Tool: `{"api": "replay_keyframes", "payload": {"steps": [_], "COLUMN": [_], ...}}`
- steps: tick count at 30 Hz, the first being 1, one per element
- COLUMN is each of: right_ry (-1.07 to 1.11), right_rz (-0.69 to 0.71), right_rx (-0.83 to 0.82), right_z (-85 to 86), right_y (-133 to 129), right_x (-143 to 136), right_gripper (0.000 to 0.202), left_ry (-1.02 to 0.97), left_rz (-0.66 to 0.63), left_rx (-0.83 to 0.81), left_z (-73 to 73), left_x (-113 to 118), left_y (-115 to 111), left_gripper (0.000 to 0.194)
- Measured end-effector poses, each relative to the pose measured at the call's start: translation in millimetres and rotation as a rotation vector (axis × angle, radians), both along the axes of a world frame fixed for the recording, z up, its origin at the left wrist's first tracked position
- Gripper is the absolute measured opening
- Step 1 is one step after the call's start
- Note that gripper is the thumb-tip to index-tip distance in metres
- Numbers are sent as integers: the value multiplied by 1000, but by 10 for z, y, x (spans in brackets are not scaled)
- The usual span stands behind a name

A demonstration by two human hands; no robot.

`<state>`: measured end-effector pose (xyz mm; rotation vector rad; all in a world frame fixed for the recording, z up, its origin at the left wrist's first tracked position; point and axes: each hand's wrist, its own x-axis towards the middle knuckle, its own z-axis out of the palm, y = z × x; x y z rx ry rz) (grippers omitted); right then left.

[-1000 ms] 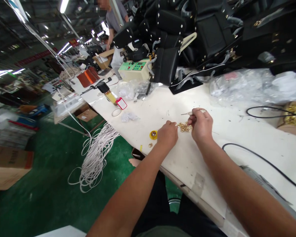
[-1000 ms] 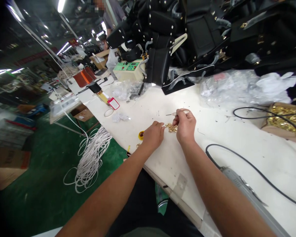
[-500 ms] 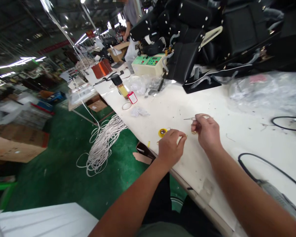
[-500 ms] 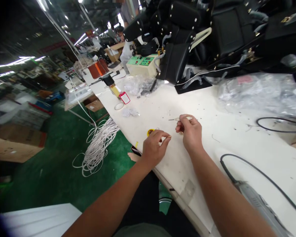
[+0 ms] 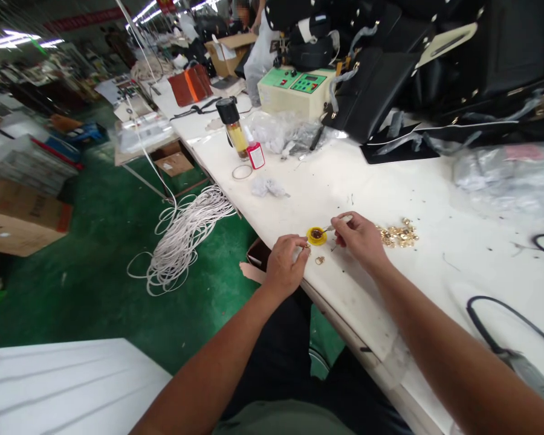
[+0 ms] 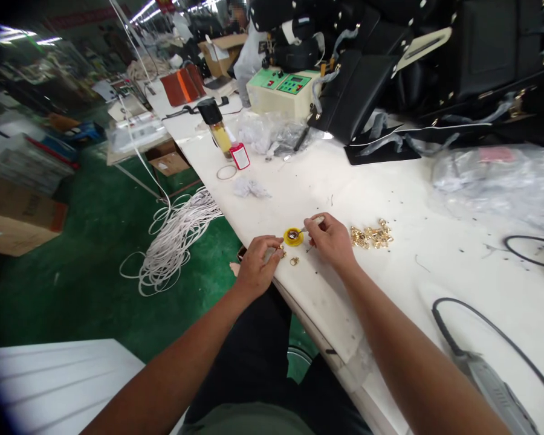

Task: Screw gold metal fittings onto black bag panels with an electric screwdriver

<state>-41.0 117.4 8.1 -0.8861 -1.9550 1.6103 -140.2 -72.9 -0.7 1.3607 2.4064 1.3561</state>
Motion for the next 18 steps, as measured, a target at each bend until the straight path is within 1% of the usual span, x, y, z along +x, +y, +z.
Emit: {"api": "replay_keyframes", "payload": {"steps": [4,8,13,18], "right_ry": [-58,-110,-95,-60], "right_rz": [-14,-12,21,53], "right_rx": [69,110,109,100], "right_z": [-31,-52,-41,-66], "right_y": [-13,-10,-14,-16], "right_x": [-31,-41,-45,-45], "right_gripper": [35,32,35,40], "left_ry": [5,22,41,57], "left_rz": [11,18,34,47], "left_rx": [-30,-54,-67,-41], "left_z": [-55,-77,-103,-136], "left_x": [6,4,6,15], "left_y": [29,42,67,81], "left_gripper": [9,10,10,11]}}
